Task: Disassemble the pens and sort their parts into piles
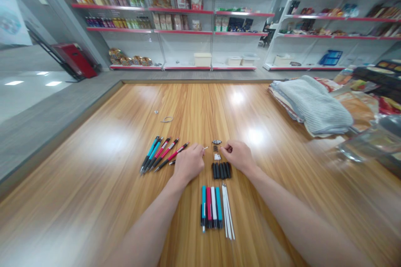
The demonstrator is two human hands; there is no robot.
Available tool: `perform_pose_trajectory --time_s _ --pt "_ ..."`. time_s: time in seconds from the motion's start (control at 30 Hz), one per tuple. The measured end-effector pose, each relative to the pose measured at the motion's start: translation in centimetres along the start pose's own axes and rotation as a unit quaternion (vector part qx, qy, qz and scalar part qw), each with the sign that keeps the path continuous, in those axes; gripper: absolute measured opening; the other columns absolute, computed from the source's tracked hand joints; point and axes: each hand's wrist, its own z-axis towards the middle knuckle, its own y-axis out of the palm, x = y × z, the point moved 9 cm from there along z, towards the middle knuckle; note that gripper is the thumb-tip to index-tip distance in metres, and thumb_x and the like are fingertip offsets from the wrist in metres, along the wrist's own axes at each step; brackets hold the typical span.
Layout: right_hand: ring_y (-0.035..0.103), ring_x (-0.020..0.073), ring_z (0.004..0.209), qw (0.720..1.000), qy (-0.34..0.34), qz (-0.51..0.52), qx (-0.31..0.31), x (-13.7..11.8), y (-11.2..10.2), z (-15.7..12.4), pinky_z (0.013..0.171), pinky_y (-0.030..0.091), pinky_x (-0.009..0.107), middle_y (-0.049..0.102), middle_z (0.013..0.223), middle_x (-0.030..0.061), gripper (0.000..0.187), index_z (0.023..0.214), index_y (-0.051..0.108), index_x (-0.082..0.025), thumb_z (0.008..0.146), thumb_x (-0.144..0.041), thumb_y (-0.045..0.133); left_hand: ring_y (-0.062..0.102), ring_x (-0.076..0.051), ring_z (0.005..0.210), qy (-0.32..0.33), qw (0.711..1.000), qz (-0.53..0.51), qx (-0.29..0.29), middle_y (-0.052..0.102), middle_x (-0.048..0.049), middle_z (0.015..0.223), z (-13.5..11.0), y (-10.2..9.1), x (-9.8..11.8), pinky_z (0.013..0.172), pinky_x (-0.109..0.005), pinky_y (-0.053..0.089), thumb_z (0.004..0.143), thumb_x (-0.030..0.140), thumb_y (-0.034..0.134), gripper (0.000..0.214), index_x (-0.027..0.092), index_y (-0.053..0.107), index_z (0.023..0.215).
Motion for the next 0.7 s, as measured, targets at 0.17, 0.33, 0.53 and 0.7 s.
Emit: perform_pose_trajectory --time_s 0.17,0.33,0.53,0.7 --pt "0.055 0.0127 0.063 1.0 0.001 -0.004 -0.002 0.05 -0.04 0.03 0.056 0.03 0.023 0.061 0.064 -0.0009 0.023 0.063 0.057 -0.02 0.08 -0.035 0.056 0.059 -0.018 0.078 0.001 1.0 -0.001 0.0 0.065 -0.0032 0.089 0.03 0.23 -0.05 0.06 -0.029 0.03 0.095 0.027 0.035 0.023 0.021 0.055 0.084" --pt "0.056 0.0129 0.064 1.0 0.003 -0.004 -0.006 0.0 -0.08 0.04 0.056 0.031 0.023 0.063 0.066 -0.0005 0.022 0.065 0.059 -0.02 0.081 -0.035 0.056 0.059 -0.019 0.079 -0.005 1.0 -0.008 -0.003 0.065 -0.0037 0.091 0.06 0.12 -0.11 0.063 -0.029 0.032 0.095 0.028 0.035 0.024 0.021 0.056 0.085" --pt "0.056 0.0129 0.064 1.0 0.003 -0.008 -0.009 0.1 0.09 0.16 0.055 0.03 0.023 0.064 0.067 -0.0003 0.022 0.064 0.059 -0.02 0.08 -0.035 0.056 0.059 -0.018 0.082 -0.002 1.0 -0.013 0.004 0.065 -0.0039 0.09 0.09 0.09 -0.2 0.066 -0.029 0.034 0.095 0.028 0.036 0.024 0.021 0.056 0.084" --pt "0.057 0.0133 0.064 1.0 0.006 -0.011 -0.006 0.25 0.01 0.14 0.055 0.031 0.023 0.065 0.067 0.0003 0.021 0.065 0.06 -0.02 0.08 -0.034 0.055 0.059 -0.018 0.078 -0.004 1.0 -0.004 0.018 0.065 -0.0021 0.088 0.06 0.01 -0.2 0.063 -0.029 0.032 0.094 0.028 0.037 0.023 0.022 0.056 0.083"
